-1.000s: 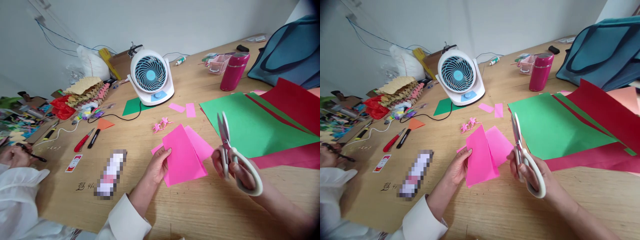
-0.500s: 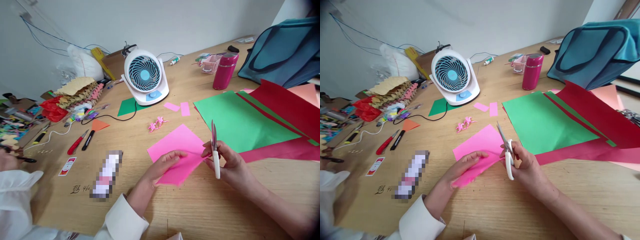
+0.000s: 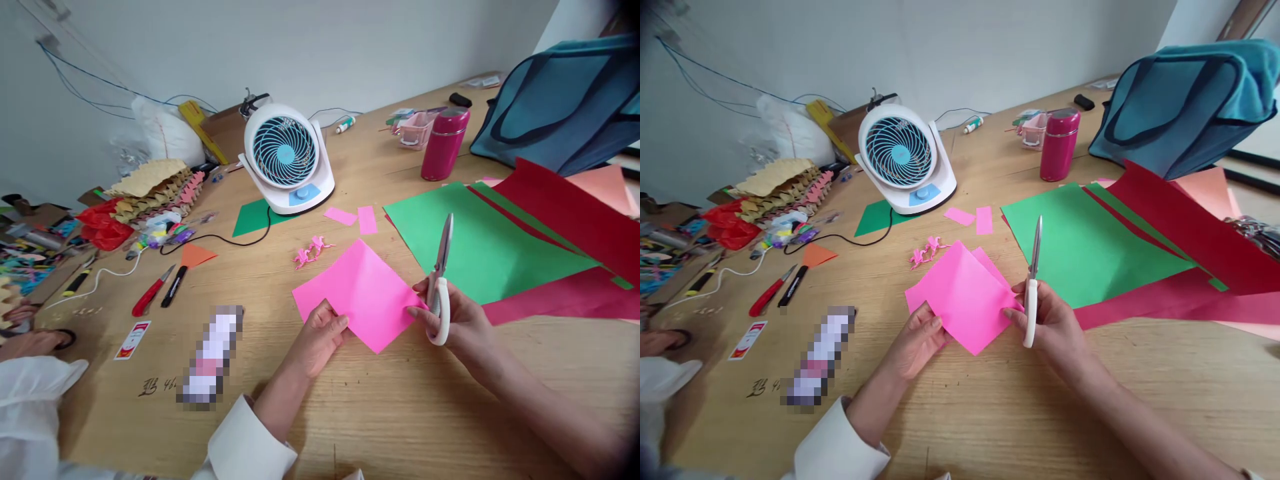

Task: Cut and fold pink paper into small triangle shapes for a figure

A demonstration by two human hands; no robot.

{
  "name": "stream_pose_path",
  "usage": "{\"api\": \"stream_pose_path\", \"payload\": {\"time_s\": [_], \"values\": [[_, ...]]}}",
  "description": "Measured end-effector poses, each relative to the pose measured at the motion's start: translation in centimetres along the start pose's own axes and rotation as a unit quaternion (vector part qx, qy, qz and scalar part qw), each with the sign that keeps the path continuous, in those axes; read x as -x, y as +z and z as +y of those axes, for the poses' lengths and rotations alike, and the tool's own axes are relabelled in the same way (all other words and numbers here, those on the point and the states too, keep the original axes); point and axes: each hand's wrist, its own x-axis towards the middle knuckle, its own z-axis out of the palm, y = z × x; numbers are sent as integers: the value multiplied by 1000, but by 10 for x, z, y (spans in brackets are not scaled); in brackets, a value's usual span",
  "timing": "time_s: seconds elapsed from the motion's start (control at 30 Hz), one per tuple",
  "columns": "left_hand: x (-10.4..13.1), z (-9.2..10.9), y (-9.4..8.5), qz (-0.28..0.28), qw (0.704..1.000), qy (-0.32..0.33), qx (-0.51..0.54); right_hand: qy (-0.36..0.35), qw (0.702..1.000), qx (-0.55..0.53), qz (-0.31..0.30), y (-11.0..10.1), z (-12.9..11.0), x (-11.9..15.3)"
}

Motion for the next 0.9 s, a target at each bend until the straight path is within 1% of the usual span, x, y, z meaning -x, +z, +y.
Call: {"api": "stream_pose_path", "payload": {"time_s": [0.1, 0.27, 0.37, 0.5, 0.57, 0.63, 0.7, 0.77, 0.83, 0.9], "values": [[-1, -8, 4, 64, 998, 9, 24, -8, 1000, 12, -23, 5, 1, 4], [-4, -14, 8, 113, 993, 22, 36, -32, 998, 27, -40, 9, 4, 8], [-5, -13, 8, 138, 989, 24, 56, -46, 997, 26, -62, 9, 5, 10], [-9, -4, 3, 188, 976, 36, 105, -29, 993, 45, -107, 3, -1, 13], [-12, 2, -2, 214, 966, 47, 136, -10, 986, 45, -159, -1, -4, 14], [-15, 9, -6, 234, 958, 40, 163, 12, 971, 29, -239, -5, -4, 16], [-17, 14, -10, 249, 949, 31, 188, 42, 946, 1, -320, -7, -3, 17], [-18, 18, -13, 259, 942, 33, 209, 70, 920, -27, -385, -8, -3, 19], [-18, 20, -14, 262, 938, 33, 224, 88, 899, -46, -427, -7, -3, 20], [-18, 20, -15, 260, 937, 30, 233, 99, 889, -54, -443, -6, -4, 21]]}}
